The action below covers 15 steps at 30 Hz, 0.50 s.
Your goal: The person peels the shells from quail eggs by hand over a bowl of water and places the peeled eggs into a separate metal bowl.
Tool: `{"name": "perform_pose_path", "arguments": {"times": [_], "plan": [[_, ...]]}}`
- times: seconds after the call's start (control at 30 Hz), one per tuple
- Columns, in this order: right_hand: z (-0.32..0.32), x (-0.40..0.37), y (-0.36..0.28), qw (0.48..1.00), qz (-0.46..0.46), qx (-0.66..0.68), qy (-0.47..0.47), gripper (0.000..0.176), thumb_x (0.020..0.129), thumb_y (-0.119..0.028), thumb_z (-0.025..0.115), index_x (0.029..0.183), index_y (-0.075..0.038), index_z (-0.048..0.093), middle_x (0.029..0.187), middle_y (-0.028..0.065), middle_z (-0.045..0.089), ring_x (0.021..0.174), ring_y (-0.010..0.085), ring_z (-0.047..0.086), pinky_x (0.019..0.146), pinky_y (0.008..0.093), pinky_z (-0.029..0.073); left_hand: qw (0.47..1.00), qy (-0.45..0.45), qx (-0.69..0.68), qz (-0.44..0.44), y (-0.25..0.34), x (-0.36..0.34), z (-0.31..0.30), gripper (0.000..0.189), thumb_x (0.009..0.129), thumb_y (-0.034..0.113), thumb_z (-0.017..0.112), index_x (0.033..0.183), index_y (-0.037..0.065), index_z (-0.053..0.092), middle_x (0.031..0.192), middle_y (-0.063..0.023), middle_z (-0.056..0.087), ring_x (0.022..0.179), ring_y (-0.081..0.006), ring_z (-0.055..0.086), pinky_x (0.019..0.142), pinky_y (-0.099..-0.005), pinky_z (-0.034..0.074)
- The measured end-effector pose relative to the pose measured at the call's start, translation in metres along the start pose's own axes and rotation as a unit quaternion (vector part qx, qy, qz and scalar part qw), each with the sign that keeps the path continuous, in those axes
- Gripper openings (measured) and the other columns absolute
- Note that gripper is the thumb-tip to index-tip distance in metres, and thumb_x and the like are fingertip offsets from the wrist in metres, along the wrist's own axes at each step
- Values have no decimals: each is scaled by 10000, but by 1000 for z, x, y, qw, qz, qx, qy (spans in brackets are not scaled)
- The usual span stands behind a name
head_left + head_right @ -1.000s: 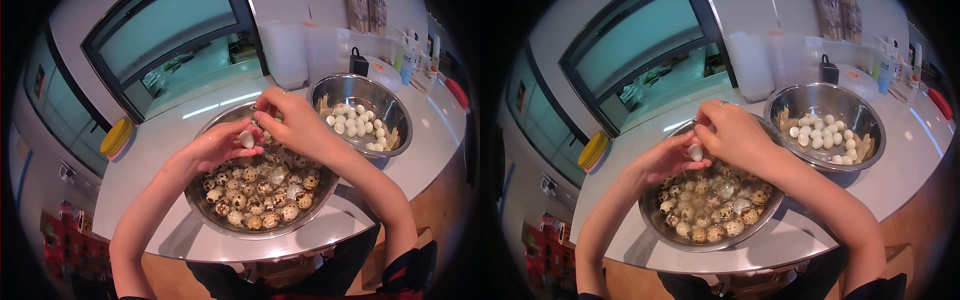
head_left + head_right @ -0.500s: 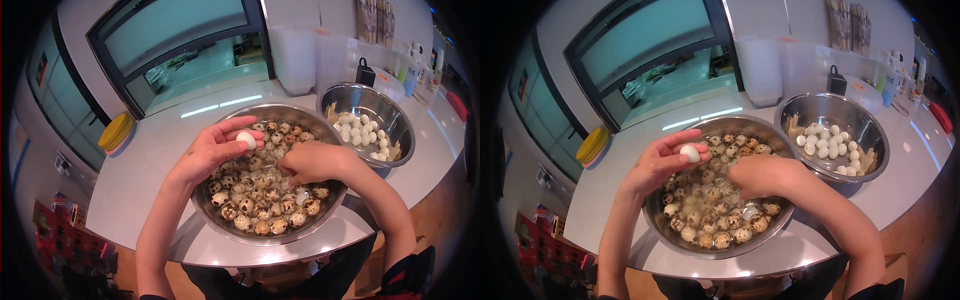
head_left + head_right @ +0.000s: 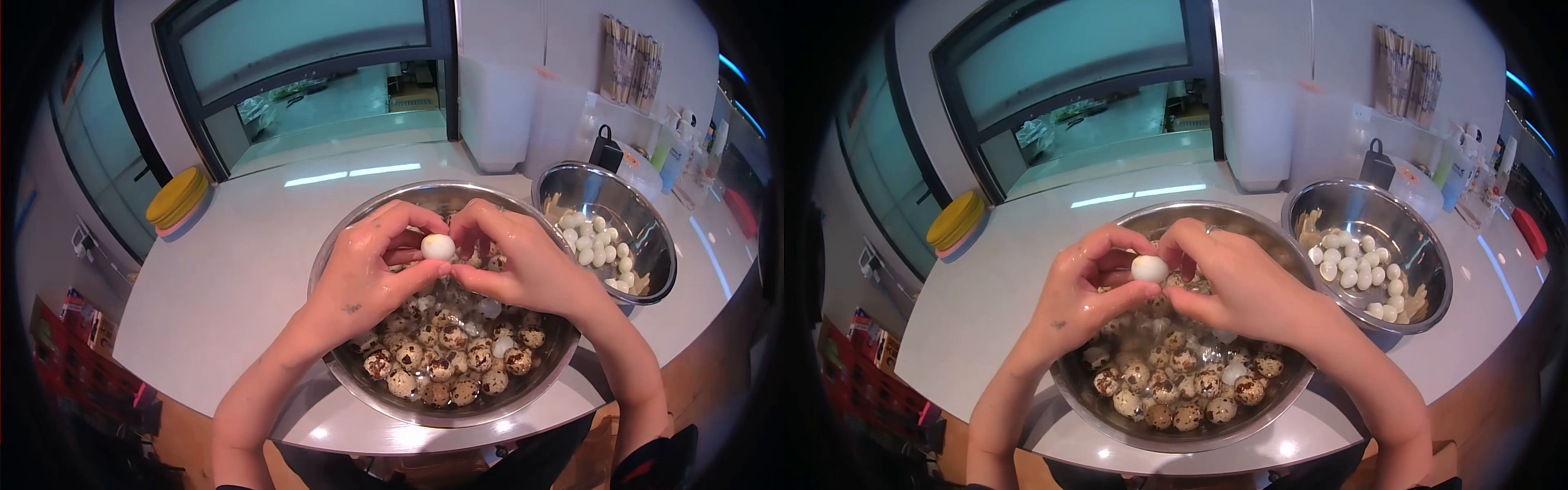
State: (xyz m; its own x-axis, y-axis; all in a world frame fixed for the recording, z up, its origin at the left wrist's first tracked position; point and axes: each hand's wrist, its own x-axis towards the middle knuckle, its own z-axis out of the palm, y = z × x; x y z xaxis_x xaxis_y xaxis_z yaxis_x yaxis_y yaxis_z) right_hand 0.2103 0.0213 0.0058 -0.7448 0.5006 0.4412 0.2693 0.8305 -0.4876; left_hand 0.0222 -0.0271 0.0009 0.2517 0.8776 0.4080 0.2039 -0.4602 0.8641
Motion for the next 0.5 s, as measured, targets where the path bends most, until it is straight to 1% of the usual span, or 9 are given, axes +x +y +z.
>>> {"name": "perform_pose_path", "arguments": {"times": [0.03,0.07,0.13,0.2,0.33,0.4,0.43,0.47,0.5], "plan": [[1,0,1,999,-19,15,31,282,737,-116,651,932,-7,479,830,131,574,773,265,592,650,344,469,1000,6,-7,3,2,0,0,276,758,22,648,1003,-33,532,981,-101,561,894,-154,600,772,-254,513],[2,0,2,997,-38,32,63,292,735,-121,662,939,-8,485,826,126,578,756,257,598,646,341,473,1000,6,-16,-11,4,0,-1,268,760,40,654,985,-29,525,954,-99,572,876,-149,605,752,-250,510],[2,0,3,998,-49,13,48,298,734,-125,668,942,-8,489,823,124,579,737,246,600,639,333,477,999,5,-28,-30,3,-1,-2,263,762,58,661,967,-26,518,927,-98,582,857,-143,609,732,-245,507],[5,-3,2,998,-56,-1,40,304,733,-130,675,945,-8,494,819,122,579,717,236,603,631,325,480,999,-34,-19,-24,0,-2,-2,265,767,92,670,941,-16,501,880,-83,593,816,-122,608,696,-234,498],[3,-2,3,994,-86,4,61,299,729,-123,674,959,-9,521,807,112,584,687,205,606,605,293,481,999,-26,-24,-18,-1,-2,-4,265,765,101,677,922,-7,492,877,-76,591,798,-109,601,682,-227,495],[2,-2,5,993,-94,5,67,292,729,-115,671,961,-7,530,807,105,587,686,189,606,602,281,479,999,-31,-43,-12,-1,-1,-4,250,791,129,657,934,-3,500,875,-76,588,786,-102,591,679,-227,489],[3,-2,6,993,-73,56,79,267,739,-103,659,955,-4,537,793,89,592,681,164,602,606,268,476,998,-30,-45,-11,-1,-1,-4,250,791,129,657,934,-3,500,875,-76,588,786,-102,591,679,-227,489],[3,-2,6,989,-52,107,91,243,749,-90,648,950,0,545,779,73,597,676,140,597,611,254,473,992,-21,-118,-30,0,0,-5,233,820,162,624,935,-2,505,871,-74,586,773,-101,585,673,-227,485],[2,-2,4,989,-52,104,89,243,749,-90,648,950,0,545,779,73,597,676,140,597,611,254,473,980,-11,-191,-48,1,1,-5,230,848,196,591,936,0,510,867,-71,584,760,-99,579,667,-228,481]]}}
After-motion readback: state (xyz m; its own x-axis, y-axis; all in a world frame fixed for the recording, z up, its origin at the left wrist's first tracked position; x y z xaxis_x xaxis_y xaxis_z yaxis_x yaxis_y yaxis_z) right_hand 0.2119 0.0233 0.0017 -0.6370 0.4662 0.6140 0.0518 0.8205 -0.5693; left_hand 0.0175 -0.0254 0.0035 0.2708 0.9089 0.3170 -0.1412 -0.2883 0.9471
